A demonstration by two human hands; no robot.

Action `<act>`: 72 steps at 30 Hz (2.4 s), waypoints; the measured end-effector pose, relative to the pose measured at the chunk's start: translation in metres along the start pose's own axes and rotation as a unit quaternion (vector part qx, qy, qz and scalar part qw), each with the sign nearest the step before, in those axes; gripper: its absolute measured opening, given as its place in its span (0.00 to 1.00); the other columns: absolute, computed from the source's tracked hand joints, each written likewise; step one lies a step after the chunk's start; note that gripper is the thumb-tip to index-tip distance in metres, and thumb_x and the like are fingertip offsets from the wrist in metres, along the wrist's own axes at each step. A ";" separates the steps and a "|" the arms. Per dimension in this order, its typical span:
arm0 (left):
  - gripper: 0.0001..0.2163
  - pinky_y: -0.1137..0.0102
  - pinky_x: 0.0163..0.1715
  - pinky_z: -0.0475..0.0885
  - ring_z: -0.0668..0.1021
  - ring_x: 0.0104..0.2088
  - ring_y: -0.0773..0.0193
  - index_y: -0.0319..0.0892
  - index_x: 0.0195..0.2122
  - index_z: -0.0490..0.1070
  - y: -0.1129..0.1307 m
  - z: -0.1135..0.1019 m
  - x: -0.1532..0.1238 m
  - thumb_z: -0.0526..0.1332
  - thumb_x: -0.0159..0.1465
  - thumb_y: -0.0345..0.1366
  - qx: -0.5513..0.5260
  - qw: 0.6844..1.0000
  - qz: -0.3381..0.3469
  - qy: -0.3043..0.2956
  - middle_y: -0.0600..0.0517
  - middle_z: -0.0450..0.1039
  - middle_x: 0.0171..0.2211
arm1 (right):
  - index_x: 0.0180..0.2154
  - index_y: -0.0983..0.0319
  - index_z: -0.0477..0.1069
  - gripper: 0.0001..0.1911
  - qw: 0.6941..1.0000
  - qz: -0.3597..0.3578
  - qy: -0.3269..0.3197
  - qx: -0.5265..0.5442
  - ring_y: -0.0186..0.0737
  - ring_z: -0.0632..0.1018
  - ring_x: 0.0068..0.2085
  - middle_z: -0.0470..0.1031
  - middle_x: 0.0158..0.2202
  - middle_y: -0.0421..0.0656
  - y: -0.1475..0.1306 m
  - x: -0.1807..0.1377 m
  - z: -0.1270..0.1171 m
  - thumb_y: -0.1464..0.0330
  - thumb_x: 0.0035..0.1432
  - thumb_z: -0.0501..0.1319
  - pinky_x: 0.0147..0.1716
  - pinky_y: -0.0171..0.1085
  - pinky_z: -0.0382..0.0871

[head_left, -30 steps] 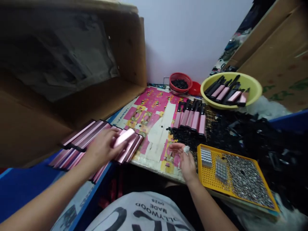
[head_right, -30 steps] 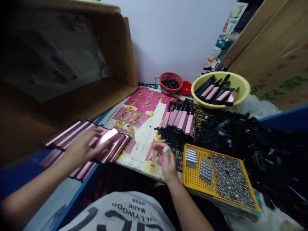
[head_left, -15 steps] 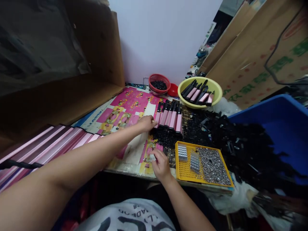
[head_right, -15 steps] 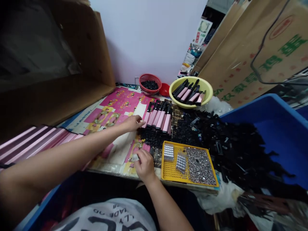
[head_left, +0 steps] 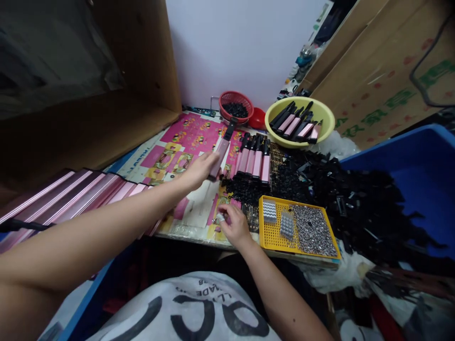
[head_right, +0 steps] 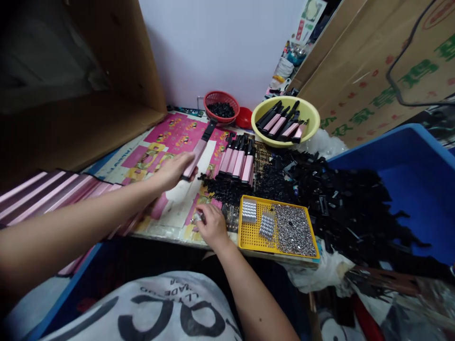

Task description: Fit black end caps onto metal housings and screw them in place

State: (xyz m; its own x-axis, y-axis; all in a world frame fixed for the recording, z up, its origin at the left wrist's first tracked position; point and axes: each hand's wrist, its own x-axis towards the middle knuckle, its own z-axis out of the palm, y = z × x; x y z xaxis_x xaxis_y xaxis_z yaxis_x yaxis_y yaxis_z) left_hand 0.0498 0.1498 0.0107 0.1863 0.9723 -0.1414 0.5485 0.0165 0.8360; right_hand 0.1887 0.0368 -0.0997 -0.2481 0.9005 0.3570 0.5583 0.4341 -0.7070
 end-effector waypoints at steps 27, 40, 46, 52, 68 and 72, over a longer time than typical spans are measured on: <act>0.13 0.79 0.11 0.61 0.64 0.16 0.75 0.37 0.35 0.68 -0.055 0.022 -0.141 0.56 0.61 0.44 -0.551 0.792 -0.208 -0.161 0.50 0.70 0.28 | 0.32 0.59 0.57 0.14 0.844 0.176 0.191 0.470 0.29 0.70 0.30 0.67 0.30 0.36 -0.042 0.041 -0.012 0.70 0.46 0.63 0.33 0.31 0.66; 0.20 0.79 0.11 0.54 0.61 0.11 0.74 0.35 0.27 0.70 -0.055 0.013 -0.135 0.51 0.63 0.49 -0.483 0.810 -0.216 -0.253 0.55 0.60 0.13 | 0.46 0.58 0.61 0.20 0.804 0.183 0.018 0.566 0.40 0.75 0.43 0.73 0.40 0.43 -0.038 0.037 -0.021 0.64 0.51 0.59 0.46 0.44 0.70; 0.15 0.79 0.10 0.55 0.63 0.12 0.74 0.38 0.37 0.71 -0.056 -0.002 -0.131 0.54 0.62 0.44 -0.483 0.830 -0.182 -0.214 0.50 0.70 0.22 | 0.54 0.57 0.55 0.25 0.905 0.127 0.006 0.405 0.42 0.72 0.49 0.70 0.48 0.46 -0.035 0.023 -0.024 0.63 0.55 0.57 0.48 0.45 0.68; 0.17 0.77 0.11 0.60 0.63 0.12 0.71 0.38 0.31 0.72 -0.066 -0.062 -0.122 0.51 0.62 0.47 -0.500 0.853 -0.123 -0.085 0.53 0.60 0.13 | 0.53 0.55 0.63 0.25 0.989 -0.069 -0.131 -0.027 0.50 0.64 0.57 0.67 0.54 0.48 -0.027 -0.043 -0.013 0.72 0.52 0.60 0.55 0.53 0.56; 0.17 0.80 0.12 0.58 0.60 0.14 0.75 0.35 0.29 0.71 -0.082 -0.063 -0.154 0.53 0.63 0.45 -0.554 0.815 -0.162 -0.051 0.54 0.61 0.15 | 0.48 0.68 0.67 0.20 0.994 -0.087 -0.062 -0.016 0.53 0.66 0.56 0.67 0.54 0.54 -0.041 0.119 0.063 0.76 0.51 0.57 0.55 0.53 0.53; 0.14 0.78 0.13 0.59 0.63 0.15 0.73 0.37 0.32 0.71 -0.081 -0.060 -0.157 0.56 0.61 0.44 -0.483 0.866 -0.122 -0.042 0.52 0.67 0.20 | 0.48 0.64 0.68 0.17 0.997 -0.032 -0.017 0.068 0.46 0.68 0.55 0.69 0.53 0.51 -0.032 0.108 0.039 0.71 0.55 0.55 0.55 0.48 0.58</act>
State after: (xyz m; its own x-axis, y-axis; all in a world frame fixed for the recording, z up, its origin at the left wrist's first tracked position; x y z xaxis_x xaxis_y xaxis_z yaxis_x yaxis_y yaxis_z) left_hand -0.0726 0.0099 -0.0036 0.2423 0.8921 -0.3813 -0.3509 0.4470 0.8228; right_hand 0.1134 0.1207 -0.0625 -0.3068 0.8705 0.3848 0.4291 0.4874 -0.7605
